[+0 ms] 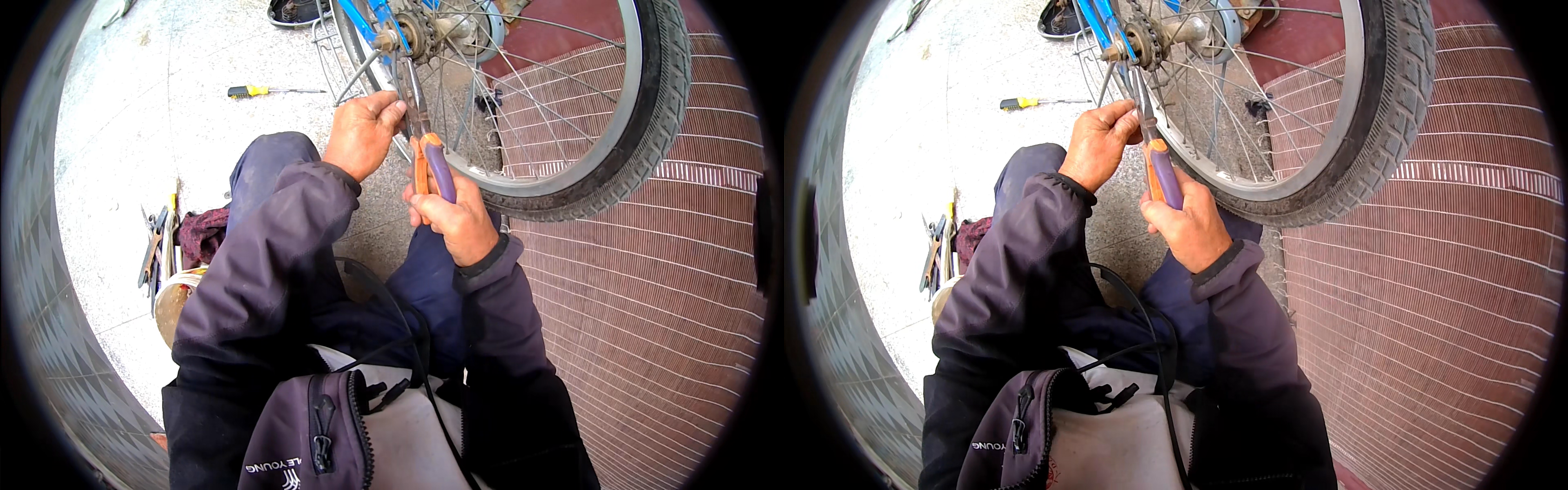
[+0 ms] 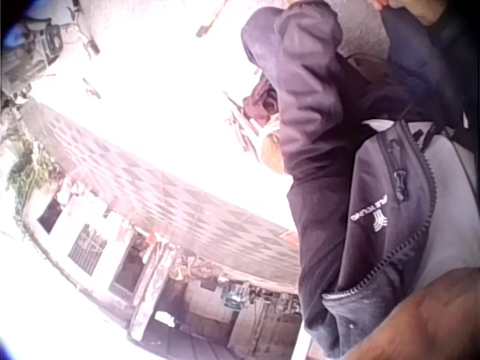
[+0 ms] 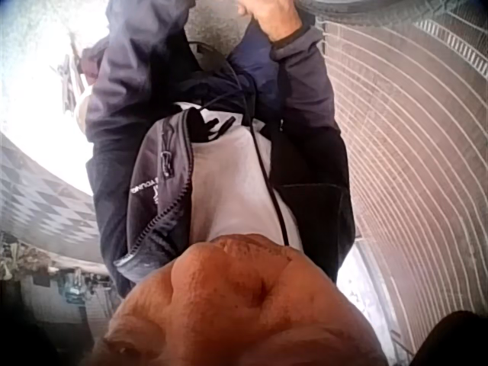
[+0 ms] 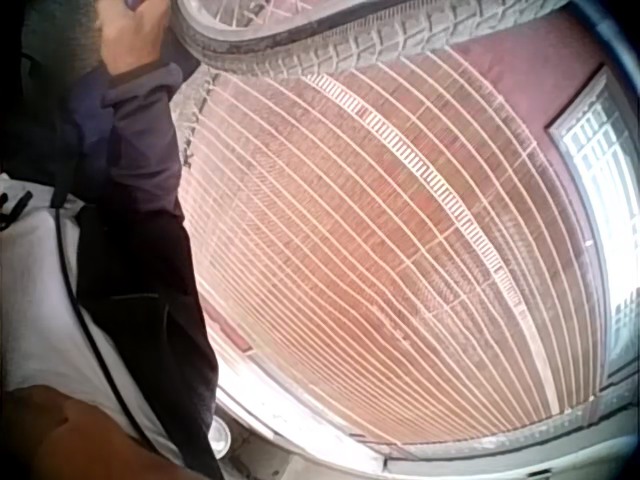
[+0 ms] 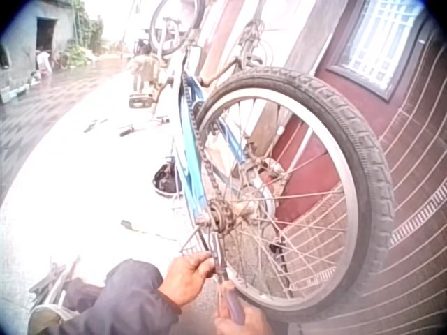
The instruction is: The person works on a bicycle wheel by hand and using pliers and a screwdriver to manipulate the spoke area and the axle region while the bike is upside down.
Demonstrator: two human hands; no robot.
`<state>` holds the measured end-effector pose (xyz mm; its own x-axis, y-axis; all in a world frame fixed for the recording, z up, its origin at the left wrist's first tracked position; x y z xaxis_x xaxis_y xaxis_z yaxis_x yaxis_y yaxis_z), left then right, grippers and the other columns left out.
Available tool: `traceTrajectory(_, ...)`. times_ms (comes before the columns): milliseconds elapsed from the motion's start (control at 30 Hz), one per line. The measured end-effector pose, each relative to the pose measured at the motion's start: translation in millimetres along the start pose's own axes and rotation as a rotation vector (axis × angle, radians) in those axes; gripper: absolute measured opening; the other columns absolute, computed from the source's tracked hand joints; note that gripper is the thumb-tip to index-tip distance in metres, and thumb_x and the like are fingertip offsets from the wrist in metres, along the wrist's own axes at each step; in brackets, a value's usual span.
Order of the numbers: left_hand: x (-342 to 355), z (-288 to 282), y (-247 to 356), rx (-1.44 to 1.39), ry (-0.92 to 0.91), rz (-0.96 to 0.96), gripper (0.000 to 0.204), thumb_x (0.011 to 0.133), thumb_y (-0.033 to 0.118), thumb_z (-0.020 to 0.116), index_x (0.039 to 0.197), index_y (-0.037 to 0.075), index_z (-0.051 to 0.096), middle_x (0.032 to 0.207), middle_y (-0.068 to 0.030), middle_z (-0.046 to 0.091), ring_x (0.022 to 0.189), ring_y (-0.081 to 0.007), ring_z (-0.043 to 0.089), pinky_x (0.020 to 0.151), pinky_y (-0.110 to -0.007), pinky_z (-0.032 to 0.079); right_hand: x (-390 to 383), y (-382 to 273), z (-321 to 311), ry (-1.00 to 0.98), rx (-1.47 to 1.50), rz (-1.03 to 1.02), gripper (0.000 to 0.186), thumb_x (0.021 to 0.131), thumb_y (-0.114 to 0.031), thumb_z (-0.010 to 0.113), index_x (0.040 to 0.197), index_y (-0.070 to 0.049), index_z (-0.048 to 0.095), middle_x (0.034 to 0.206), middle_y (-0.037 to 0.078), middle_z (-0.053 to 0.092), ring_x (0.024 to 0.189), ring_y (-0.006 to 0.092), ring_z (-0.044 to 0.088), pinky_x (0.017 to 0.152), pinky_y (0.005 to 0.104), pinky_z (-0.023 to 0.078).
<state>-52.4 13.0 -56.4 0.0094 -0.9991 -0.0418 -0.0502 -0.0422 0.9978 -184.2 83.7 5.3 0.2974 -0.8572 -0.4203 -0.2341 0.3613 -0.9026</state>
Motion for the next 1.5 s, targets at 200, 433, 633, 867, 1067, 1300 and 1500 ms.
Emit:
traceTrajectory(200,3,1,-8,-0.126,0.053,0.027,0.018,0.092,0.011,0.056,0.098,-0.004,0.065,0.074,-0.0100,0.067,0.068,-0.0140,0.064,0.064,-0.031,0.051,2,6,0,-0.055,0.122,0.007,0.029,0.082,-0.015,0.056,0.103,0.004,0.056,0.082,0.006,0.058,0.067,0.0110,0.055,0.063,0.0270,0.047)
traceTrajectory(433,8,6,-6,0.032,-0.015,0.019,0.020,0.096,0.010,0.050,0.100,-0.005,0.064,0.087,-0.0080,0.069,0.079,-0.0130,0.065,0.073,-0.029,0.054,2,14,0,0.089,-0.222,-0.087,0.030,0.080,-0.012,0.056,0.105,0.005,0.053,0.085,0.014,0.063,0.076,0.0302,0.063,0.072,0.0358,0.049)
traceTrajectory(633,5,6,-7,-0.086,0.020,0.001,0.018,0.097,0.009,0.051,0.100,-0.004,0.064,0.084,-0.0068,0.067,0.078,-0.0131,0.066,0.073,-0.029,0.055,-16,9,-1,0.372,-0.839,-0.181,0.063,0.076,-0.011,0.064,0.130,0.010,0.039,0.116,0.026,0.055,0.106,0.0392,0.056,0.088,0.0420,0.048)
traceTrajectory(867,4,2,-2,-0.070,0.083,0.046,0.016,0.092,0.011,0.057,0.084,-0.002,0.064,0.069,-0.0088,0.067,0.063,-0.0130,0.065,0.061,-0.028,0.050,-21,-12,-1,0.539,-1.069,-0.194,0.072,0.075,-0.007,0.064,0.137,0.010,0.032,0.121,0.027,0.051,0.112,0.0403,0.052,0.090,0.0433,0.046)
traceTrajectory(1067,4,3,-2,-0.099,0.060,0.011,0.017,0.092,0.011,0.058,0.084,-0.001,0.065,0.069,-0.0080,0.067,0.063,-0.0115,0.064,0.061,-0.027,0.050,-18,-15,-2,0.607,-1.205,-0.153,0.085,0.074,-0.012,0.073,0.140,0.008,0.024,0.132,0.021,0.043,0.120,0.0359,0.047,0.090,0.0402,0.049)
traceTrajectory(1300,4,1,2,-0.015,0.019,0.020,0.019,0.094,0.012,0.056,0.085,-0.002,0.063,0.071,-0.0057,0.065,0.067,-0.0117,0.064,0.064,-0.028,0.052,-16,-16,0,0.616,-1.215,-0.129,0.087,0.074,-0.012,0.074,0.141,0.007,0.023,0.134,0.021,0.042,0.120,0.0358,0.047,0.091,0.0401,0.049)
traceTrajectory(1500,5,1,-2,-0.048,0.061,0.053,0.019,0.092,0.013,0.058,0.081,0.000,0.065,0.067,-0.0067,0.066,0.061,-0.0126,0.062,0.061,-0.029,0.048,-17,-15,1,0.603,-1.209,-0.127,0.086,0.075,-0.012,0.073,0.141,0.008,0.022,0.137,0.024,0.039,0.122,0.0373,0.045,0.092,0.0411,0.048)
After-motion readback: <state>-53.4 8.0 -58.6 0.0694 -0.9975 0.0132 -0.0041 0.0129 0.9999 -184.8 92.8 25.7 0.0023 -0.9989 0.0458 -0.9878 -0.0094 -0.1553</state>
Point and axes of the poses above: each hand's wrist, its own x-axis towards the middle knuckle, its own z-axis out of the palm, y = z × x, the point moved 7 cm from there along x, towards the middle knuckle
